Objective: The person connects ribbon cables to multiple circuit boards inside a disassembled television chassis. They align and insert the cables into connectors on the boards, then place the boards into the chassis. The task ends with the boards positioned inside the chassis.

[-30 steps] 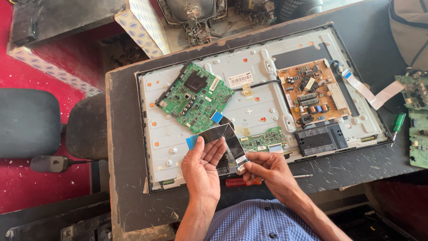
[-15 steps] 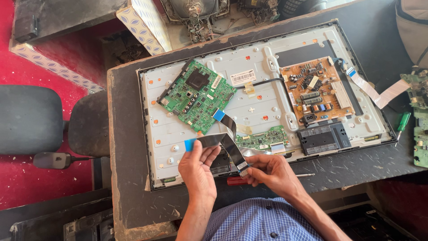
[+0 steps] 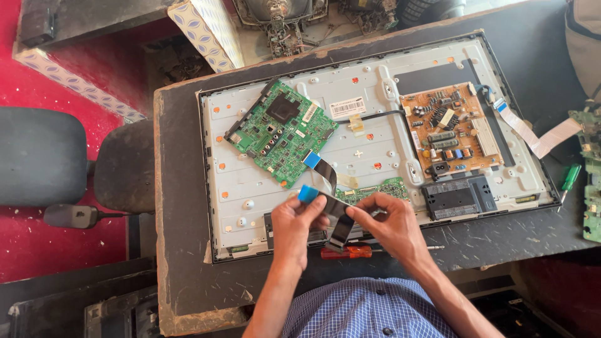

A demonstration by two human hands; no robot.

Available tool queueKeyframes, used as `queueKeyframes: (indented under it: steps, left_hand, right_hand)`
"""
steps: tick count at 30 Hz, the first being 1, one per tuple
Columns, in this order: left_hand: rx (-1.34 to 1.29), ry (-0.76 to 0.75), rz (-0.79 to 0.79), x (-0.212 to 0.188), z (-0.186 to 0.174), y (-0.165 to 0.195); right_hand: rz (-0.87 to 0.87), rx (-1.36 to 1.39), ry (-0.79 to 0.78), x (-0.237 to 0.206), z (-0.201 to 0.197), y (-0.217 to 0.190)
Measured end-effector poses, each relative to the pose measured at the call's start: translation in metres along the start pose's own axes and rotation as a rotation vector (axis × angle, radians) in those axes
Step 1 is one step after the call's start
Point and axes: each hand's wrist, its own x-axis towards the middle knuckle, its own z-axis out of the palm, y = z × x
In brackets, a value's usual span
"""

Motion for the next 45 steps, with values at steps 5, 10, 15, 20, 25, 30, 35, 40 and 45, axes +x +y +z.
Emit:
queueKeyframes:
  steps: [5,10,15,20,25,30,35,40,45]
  left_hand:
    - [0.033,0.166,0.035,0.042,0.007,-0.003]
    - [0.054,0.246,0.117,0.066,0.015,-0.022]
    - [0.064,0.246,0.085,0.077,0.020,-0.035]
    - [0.067,0.249,0.076,0.081,0.026,-0.039]
    - [-0.012,0.225,0.044,0.084,0.025,-0.039]
    - [-0.030,0.212,0.021,0.085,0.025,-0.036]
    - [-0.032,0.218,0.014,0.083,0.028,-0.035]
    - [-0.033,0.212,0.031,0.083,0.027,-0.034]
    - [-0.012,0.223,0.003,0.083,0.027,-0.032]
  right_hand:
    - [0.082,0.260,-0.115,0.030,0.017,-0.007]
    - [0.121,0.159,-0.080,0.051,0.027,-0.002]
    - [0.175,0.108,-0.042,0.060,0.024,0.006]
    - [0.170,0.032,-0.014,0.065,0.016,0.006]
    - [0.147,-0.051,0.001,0.065,0.014,0.002]
    - [0.157,-0.049,-0.002,0.063,0.013,0.002]
    - [0.176,-0.032,-0.026,0.065,0.010,0.005]
    - [0.192,0.000,-0.037,0.068,0.010,0.006]
    - [0.193,-0.005,-0.034,0.068,0.011,0.005]
